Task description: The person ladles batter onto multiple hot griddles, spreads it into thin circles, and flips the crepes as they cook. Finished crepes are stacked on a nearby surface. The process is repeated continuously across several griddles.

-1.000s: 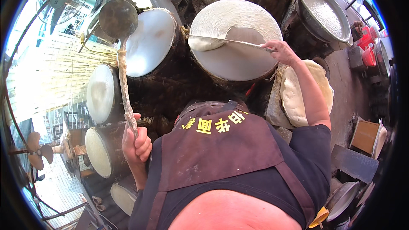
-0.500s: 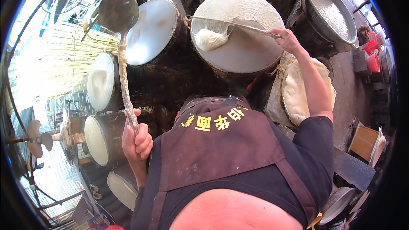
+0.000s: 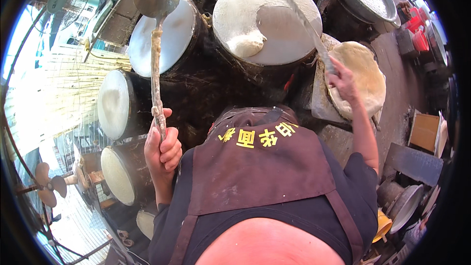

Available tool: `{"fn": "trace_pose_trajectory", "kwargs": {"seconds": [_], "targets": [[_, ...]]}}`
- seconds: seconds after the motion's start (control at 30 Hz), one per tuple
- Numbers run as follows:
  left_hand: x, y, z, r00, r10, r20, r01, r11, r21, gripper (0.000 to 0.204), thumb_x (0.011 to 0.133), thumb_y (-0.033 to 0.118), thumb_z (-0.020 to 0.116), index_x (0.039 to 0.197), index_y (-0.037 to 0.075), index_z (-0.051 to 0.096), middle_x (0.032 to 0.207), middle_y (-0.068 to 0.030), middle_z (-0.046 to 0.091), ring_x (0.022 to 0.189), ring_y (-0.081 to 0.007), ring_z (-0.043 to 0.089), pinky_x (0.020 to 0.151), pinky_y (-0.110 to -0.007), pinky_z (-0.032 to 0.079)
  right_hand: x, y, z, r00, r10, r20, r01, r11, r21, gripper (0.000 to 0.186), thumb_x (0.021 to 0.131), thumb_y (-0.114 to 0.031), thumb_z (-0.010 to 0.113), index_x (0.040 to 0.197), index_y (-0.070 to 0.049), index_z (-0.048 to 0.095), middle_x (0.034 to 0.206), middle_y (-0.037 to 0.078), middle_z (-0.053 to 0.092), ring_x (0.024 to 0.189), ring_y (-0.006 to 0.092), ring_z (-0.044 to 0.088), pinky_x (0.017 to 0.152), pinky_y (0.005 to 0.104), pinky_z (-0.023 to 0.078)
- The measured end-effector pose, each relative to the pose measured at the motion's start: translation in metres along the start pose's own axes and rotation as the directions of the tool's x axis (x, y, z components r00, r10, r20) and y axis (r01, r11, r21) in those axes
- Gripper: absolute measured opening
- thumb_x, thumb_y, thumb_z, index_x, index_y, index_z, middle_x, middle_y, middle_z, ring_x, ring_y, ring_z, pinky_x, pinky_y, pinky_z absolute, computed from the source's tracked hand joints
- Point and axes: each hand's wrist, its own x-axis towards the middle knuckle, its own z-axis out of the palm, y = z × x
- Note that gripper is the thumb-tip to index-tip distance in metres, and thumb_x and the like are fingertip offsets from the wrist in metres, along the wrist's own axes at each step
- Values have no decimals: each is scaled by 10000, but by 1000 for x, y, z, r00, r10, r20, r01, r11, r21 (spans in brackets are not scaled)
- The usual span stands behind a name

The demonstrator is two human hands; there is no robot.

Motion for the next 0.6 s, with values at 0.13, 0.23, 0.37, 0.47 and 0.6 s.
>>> {"fn": "trace_pose_trajectory", "kwargs": {"seconds": [0.13, 0.23, 0.37, 0.47, 0.6], "targets": [[10, 27, -16, 998, -53, 45, 48, 994, 93, 540, 1004, 291, 443, 1429, 34, 232, 606, 17, 338, 377, -15, 279, 269, -155, 282, -14, -26, 153, 979, 116, 166, -169, 916, 362, 598, 893, -35, 523, 1451, -160, 349, 776, 0, 532, 517, 54, 440, 423, 204, 399], [12, 45, -24, 994, -83, 72, 73, 988, 139, 581, 991, 300, 478, 1440, 34, 222, 588, 23, 329, 370, -15, 266, 259, -157, 269, -2, -29, 240, 988, 97, 120, -123, 965, 231, 478, 905, -105, 550, 1374, -122, 457, 732, 96, 608, 559, 146, 560, 516, 314, 477], [5, 61, -40, 982, -125, 140, 104, 984, 148, 595, 994, 303, 471, 1453, 46, 194, 596, 22, 332, 372, -16, 260, 260, -155, 268, -21, -17, 243, 996, 53, -75, -53, 999, 4, 480, 896, -127, 549, 1367, -108, 461, 780, 166, 646, 640, 248, 623, 650, 362, 505], [1, 66, -51, 968, -171, 183, 151, 981, 117, 597, 997, 303, 463, 1460, 57, 178, 603, 22, 334, 379, -18, 264, 267, -157, 273, -52, -17, 209, 973, 224, -46, -211, 956, 203, 496, 908, -105, 526, 1397, -149, 446, 721, 52, 586, 484, 104, 506, 435, 264, 443], [5, 70, -59, 935, -237, 264, 239, 971, 25, 578, 1013, 279, 421, 1476, 87, 133, 627, 8, 348, 393, -30, 275, 281, -165, 290, -70, -3, 174, 975, 206, -81, -186, 962, 202, 514, 910, -86, 485, 1414, -159, 424, 723, 34, 551, 455, 72, 471, 387, 234, 416]]}}
